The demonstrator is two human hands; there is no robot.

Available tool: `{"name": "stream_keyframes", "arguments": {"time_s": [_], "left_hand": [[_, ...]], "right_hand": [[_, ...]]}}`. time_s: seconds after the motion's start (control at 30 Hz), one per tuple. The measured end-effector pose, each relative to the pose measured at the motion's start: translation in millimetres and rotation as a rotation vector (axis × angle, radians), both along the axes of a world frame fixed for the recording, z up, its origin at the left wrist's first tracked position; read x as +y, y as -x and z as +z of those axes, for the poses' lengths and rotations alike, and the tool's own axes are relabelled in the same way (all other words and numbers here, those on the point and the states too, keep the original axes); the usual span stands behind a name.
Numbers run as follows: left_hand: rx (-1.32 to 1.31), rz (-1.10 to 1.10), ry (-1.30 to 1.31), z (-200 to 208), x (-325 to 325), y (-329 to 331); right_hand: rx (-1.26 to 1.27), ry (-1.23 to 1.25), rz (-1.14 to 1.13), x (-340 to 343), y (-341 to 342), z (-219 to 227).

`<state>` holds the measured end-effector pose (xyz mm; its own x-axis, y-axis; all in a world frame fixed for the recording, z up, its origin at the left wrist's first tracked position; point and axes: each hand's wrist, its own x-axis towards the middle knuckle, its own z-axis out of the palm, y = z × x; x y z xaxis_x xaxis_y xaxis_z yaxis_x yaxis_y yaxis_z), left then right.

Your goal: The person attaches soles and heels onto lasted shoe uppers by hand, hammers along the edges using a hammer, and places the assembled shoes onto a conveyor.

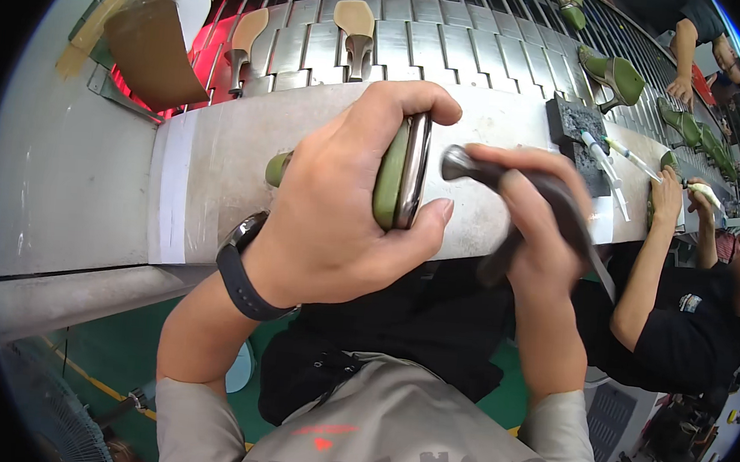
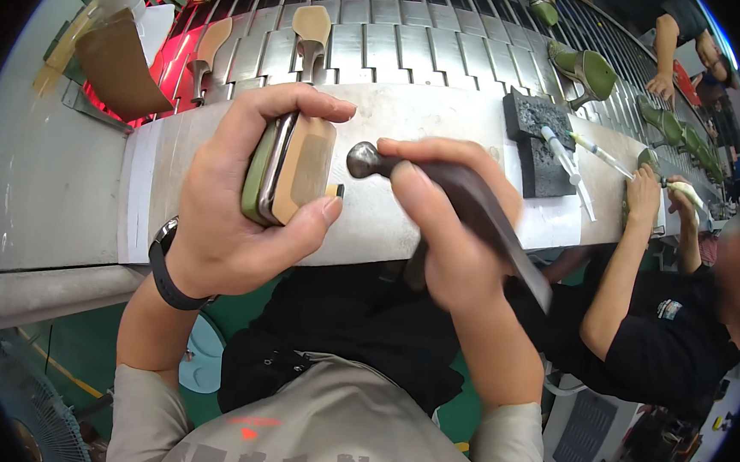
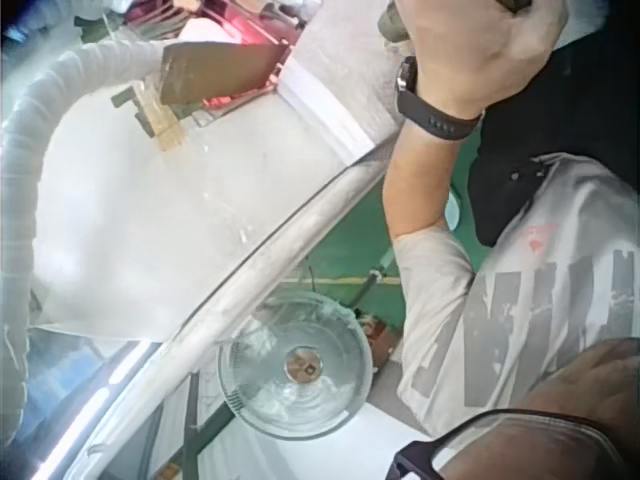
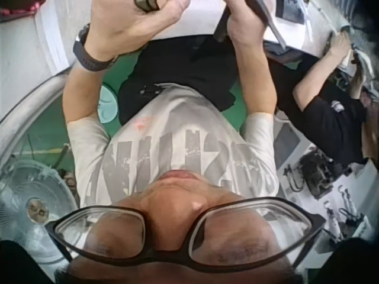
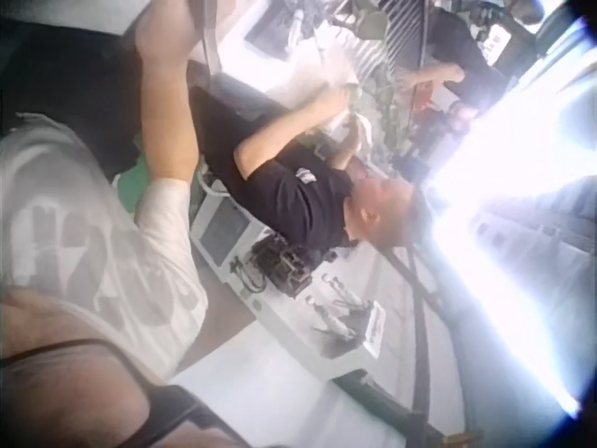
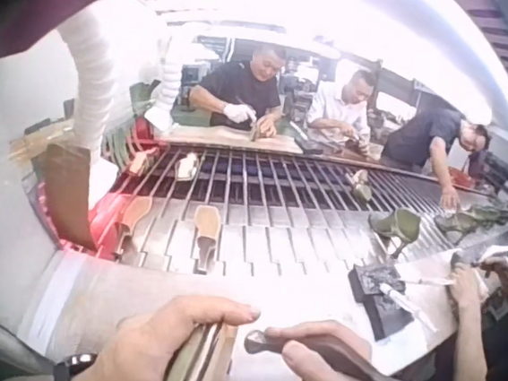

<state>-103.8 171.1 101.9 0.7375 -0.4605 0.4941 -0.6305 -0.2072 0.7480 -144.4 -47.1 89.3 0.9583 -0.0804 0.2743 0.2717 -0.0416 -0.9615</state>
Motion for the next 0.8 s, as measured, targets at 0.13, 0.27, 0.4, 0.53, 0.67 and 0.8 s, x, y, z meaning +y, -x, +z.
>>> {"name": "stream_keyframes", "arguments": {"time_s": [0.13,0.27,0.4,0.53,0.67,0.8], "left_hand": [[-0.051,0.107,-0.002,-1,-14,17],[-0.121,0.177,0.065,-17,-22,27],[-0.198,0.132,0.069,-19,-15,36],[-0.253,0.125,0.081,-30,-13,49],[-0.398,0.15,0.133,-63,-2,69],[-0.426,0.434,-0.187,-106,23,82]], "right_hand": [[-0.336,0.057,0.199,7,40,41],[-0.194,0.149,0.283,10,40,54],[-0.016,0.09,0.21,14,34,70],[0.133,0.101,0.152,22,26,85],[0.29,0.043,0.32,22,42,73],[0.091,0.117,0.387,24,65,-6]]}}
